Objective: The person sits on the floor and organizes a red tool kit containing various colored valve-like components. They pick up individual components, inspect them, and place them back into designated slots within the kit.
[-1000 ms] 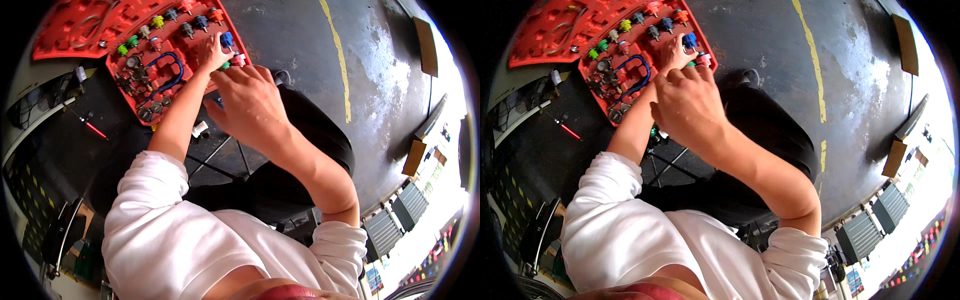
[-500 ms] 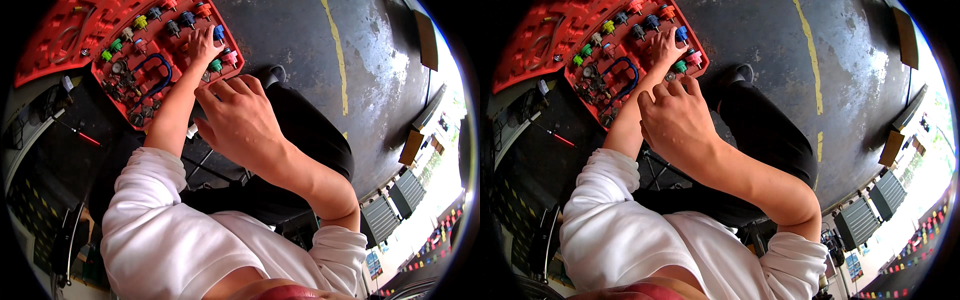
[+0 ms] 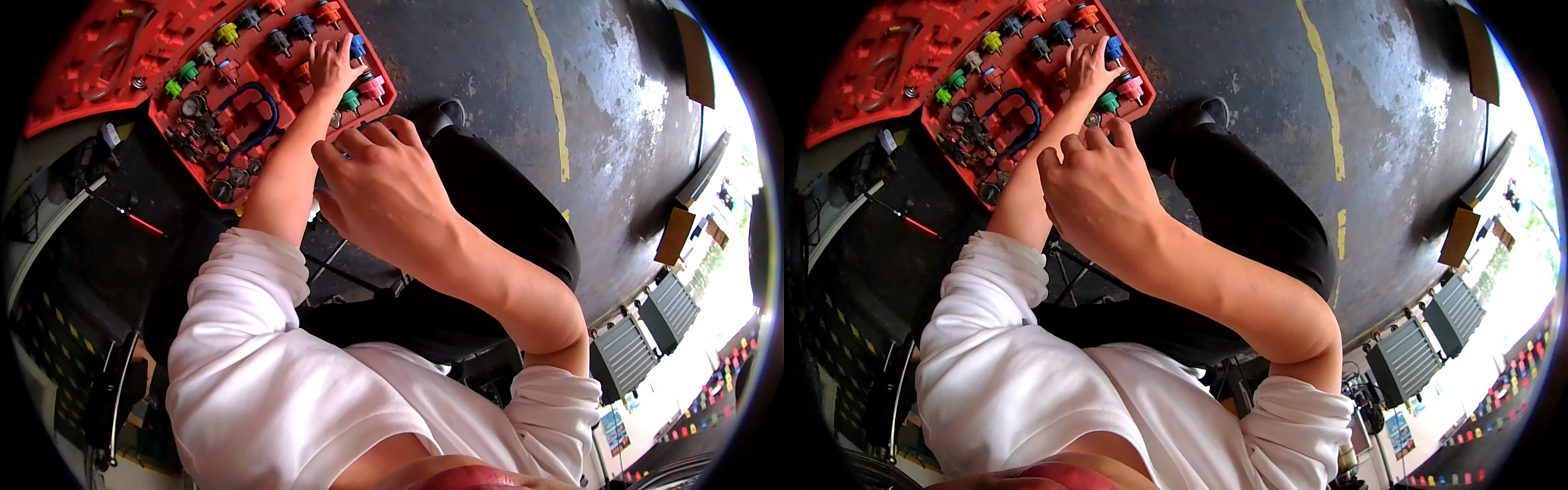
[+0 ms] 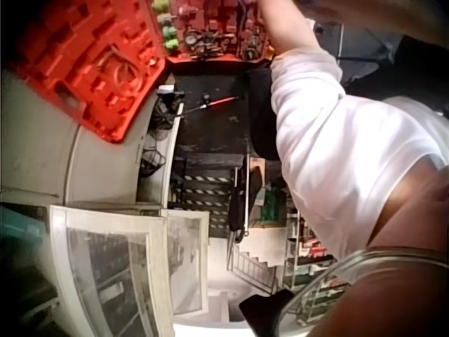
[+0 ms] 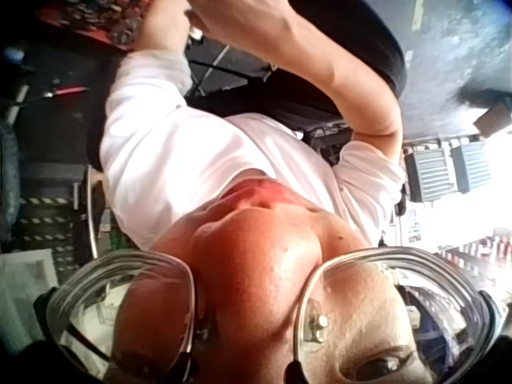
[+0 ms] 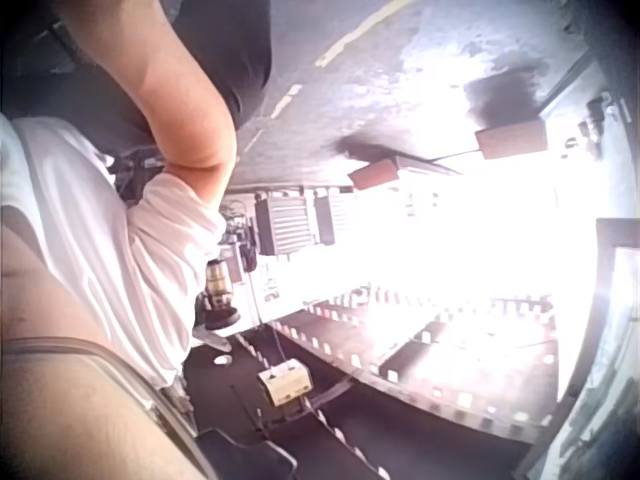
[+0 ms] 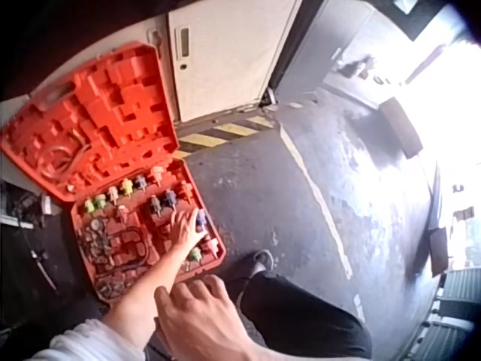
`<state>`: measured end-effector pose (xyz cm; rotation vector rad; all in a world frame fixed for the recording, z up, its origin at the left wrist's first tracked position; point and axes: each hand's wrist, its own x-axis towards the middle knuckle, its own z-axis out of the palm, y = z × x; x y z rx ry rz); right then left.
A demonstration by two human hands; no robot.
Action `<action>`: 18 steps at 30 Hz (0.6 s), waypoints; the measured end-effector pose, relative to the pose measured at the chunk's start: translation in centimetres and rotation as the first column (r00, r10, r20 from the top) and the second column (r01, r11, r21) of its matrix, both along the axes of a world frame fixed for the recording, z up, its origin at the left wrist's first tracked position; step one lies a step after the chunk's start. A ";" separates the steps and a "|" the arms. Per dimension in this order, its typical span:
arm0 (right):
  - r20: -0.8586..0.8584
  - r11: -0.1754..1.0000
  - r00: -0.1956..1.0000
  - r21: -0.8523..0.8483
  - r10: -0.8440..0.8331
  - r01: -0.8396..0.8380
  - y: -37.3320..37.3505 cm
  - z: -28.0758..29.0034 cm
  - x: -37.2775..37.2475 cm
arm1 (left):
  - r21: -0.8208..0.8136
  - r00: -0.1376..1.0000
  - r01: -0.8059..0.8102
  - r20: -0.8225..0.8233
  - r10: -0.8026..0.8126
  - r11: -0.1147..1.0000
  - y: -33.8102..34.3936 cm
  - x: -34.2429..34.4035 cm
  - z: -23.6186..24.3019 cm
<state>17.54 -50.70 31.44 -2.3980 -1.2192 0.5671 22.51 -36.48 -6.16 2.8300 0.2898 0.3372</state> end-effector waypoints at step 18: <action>0.115 0.998 0.993 0.055 0.026 -0.033 1.3 0.7 -0.5 | -0.254 0.990 0.111 0.113 -0.085 0.961 3.2 -14.8 20.9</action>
